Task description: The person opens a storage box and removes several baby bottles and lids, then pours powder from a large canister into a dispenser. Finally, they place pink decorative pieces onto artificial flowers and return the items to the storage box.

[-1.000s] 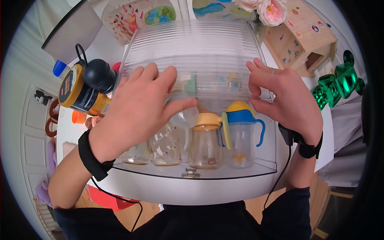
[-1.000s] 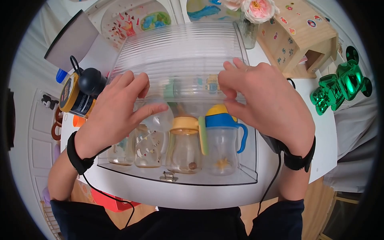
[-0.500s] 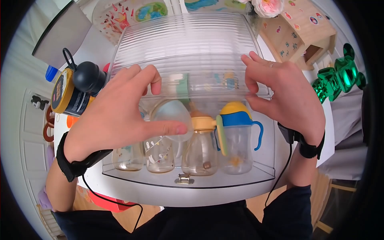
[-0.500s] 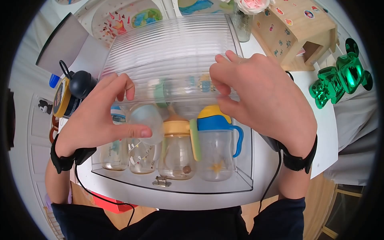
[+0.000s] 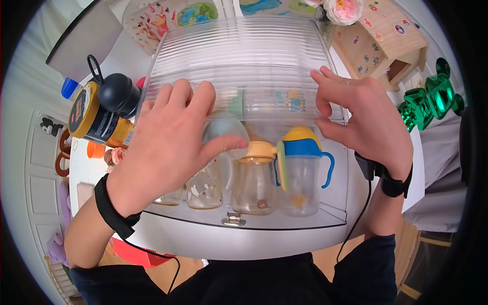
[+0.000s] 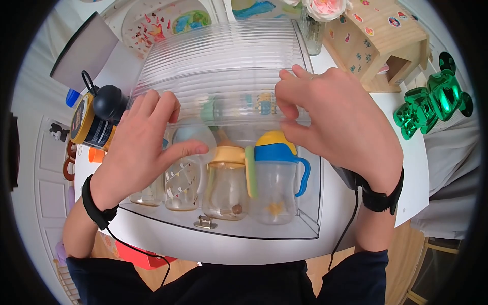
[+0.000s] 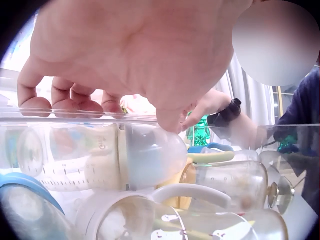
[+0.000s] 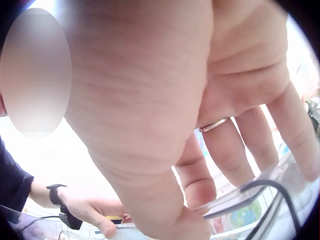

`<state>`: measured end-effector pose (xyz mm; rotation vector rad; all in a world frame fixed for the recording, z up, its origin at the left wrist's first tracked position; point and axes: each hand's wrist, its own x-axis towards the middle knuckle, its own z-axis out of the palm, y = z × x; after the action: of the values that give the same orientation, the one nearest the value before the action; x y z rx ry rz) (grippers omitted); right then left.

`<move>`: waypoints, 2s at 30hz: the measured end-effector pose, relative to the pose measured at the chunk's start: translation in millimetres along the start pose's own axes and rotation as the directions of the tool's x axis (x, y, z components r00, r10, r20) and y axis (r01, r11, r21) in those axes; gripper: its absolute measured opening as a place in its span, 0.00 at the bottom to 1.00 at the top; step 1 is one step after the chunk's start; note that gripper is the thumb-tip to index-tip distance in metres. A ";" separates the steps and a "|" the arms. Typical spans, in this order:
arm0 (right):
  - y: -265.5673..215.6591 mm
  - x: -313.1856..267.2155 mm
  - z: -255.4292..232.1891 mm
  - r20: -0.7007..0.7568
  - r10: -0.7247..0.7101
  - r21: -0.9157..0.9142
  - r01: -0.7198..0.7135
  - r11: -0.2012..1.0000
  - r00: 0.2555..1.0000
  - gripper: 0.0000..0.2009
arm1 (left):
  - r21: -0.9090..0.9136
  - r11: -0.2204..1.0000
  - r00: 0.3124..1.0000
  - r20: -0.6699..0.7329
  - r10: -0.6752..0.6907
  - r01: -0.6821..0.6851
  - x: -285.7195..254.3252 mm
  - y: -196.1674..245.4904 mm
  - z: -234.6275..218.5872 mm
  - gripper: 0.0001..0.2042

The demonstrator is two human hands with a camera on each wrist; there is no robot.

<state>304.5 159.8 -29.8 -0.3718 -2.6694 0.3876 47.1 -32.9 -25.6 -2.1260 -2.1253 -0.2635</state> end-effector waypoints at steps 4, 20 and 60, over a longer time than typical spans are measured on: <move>1.9 1.3 1.2 -0.021 -0.025 -0.006 0.025 1.000 0.999 0.09 | 0.045 0.999 0.999 -0.043 0.021 -0.019 0.3 2.0 3.9 0.28; -10.9 5.6 -17.8 0.153 0.212 0.043 -0.221 0.974 0.965 0.15 | -0.197 0.980 0.979 0.188 0.078 -0.040 0.5 -13.1 -36.9 0.37; -1.4 -6.6 20.1 -0.131 -0.005 -0.238 -0.027 0.971 0.991 0.19 | -0.083 0.995 0.926 -0.368 -0.084 0.057 -31.8 -48.1 32.2 0.31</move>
<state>301.2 152.2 -49.3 -0.4676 -2.5900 0.0400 0.3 -57.1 -65.4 -1.8520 -1.9935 -0.6988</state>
